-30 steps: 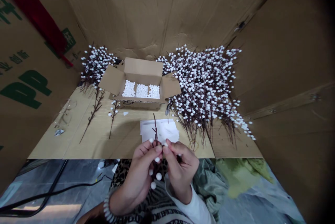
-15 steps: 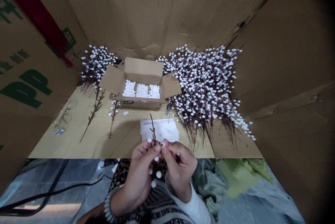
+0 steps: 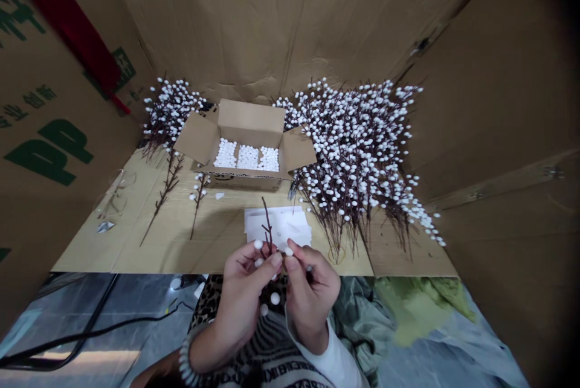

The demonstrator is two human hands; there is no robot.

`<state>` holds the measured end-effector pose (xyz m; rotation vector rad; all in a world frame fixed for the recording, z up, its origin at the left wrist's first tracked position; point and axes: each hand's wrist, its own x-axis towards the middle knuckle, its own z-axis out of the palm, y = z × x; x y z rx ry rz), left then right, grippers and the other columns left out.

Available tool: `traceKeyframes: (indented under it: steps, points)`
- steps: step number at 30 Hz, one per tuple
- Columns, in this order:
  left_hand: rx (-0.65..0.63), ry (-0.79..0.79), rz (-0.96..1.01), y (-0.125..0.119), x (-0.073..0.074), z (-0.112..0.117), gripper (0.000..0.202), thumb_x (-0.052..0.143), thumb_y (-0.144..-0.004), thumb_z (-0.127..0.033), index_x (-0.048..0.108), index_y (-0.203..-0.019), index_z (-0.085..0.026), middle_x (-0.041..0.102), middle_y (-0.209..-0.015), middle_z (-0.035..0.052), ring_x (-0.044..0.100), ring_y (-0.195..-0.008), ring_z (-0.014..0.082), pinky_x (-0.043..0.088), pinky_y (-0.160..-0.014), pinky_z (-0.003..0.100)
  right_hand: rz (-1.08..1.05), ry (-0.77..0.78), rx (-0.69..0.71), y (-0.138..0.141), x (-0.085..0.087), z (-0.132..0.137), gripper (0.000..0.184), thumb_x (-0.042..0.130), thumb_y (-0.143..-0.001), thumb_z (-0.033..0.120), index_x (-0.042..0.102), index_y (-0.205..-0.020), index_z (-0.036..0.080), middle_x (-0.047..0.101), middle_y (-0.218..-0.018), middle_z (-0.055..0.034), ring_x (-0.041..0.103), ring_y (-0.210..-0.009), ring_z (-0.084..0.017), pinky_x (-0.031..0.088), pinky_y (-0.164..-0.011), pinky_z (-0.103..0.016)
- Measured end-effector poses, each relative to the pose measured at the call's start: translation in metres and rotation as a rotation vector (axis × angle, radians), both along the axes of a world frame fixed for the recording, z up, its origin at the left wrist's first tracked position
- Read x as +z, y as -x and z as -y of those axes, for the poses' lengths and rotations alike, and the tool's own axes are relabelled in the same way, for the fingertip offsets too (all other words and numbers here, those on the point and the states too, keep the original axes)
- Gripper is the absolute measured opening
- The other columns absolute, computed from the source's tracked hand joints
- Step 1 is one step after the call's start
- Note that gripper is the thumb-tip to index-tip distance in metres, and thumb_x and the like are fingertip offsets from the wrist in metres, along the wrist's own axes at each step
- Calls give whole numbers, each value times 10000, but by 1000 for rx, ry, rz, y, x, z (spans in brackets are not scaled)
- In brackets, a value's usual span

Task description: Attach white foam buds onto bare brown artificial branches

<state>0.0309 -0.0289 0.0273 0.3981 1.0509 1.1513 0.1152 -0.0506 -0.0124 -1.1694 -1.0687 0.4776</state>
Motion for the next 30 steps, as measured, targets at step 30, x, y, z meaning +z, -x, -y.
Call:
traceKeyframes:
  steps: [30]
  points:
    - [5,-552,-691,6,-16,5,120,681,-686,-183,658,-570,-203,651,-558,16,539,-593,172,434,-568,253,-69,61,-20,2,8,5,114,641,-814,162,632,-708,200,523,-534,56,495,-471,-93,481,-514,-210]
